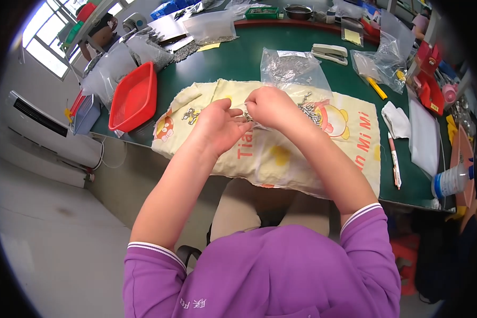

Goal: Sorting small metal pins and placing them into plastic bags for packaging, then labeling the bags with a pen.

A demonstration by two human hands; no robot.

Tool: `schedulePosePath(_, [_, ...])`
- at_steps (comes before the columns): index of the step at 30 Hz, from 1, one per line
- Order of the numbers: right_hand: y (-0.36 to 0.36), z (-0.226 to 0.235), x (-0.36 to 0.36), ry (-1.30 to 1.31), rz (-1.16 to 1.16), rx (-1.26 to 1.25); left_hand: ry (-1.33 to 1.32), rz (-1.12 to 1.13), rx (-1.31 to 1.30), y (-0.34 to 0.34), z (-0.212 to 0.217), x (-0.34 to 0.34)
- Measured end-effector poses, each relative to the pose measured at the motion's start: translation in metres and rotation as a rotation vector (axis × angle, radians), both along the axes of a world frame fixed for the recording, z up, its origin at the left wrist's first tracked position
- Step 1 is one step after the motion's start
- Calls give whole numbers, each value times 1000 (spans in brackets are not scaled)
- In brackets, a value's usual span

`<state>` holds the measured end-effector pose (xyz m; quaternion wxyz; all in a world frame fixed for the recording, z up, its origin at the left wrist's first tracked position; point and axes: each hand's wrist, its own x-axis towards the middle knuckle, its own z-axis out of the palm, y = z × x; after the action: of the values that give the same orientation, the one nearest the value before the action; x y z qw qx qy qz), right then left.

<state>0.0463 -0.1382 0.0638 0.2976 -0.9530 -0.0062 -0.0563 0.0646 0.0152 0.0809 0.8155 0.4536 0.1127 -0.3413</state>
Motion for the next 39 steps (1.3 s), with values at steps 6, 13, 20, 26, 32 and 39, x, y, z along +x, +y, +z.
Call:
schedulePosePath(6, [-12, 14, 2, 30, 27, 19, -213, -210, 102, 1, 26, 2])
schedulePosePath(13, [-27, 56, 1, -53, 142, 50, -1349, -103, 710, 40, -5, 21])
schedulePosePath(20, [-21, 114, -18, -99, 222, 107, -1199, 118, 229, 39, 13, 12])
schedulePosePath(26, [-19, 29, -25, -117, 247, 472, -870, 174, 233, 50, -33, 10])
schedulePosePath(32, [27, -4, -26, -251, 118, 893, -1054, 130, 277, 79, -36, 11])
schedulePosePath(39, [22, 14, -46, -377, 74, 770, -1156, 164, 306, 90, -34, 19])
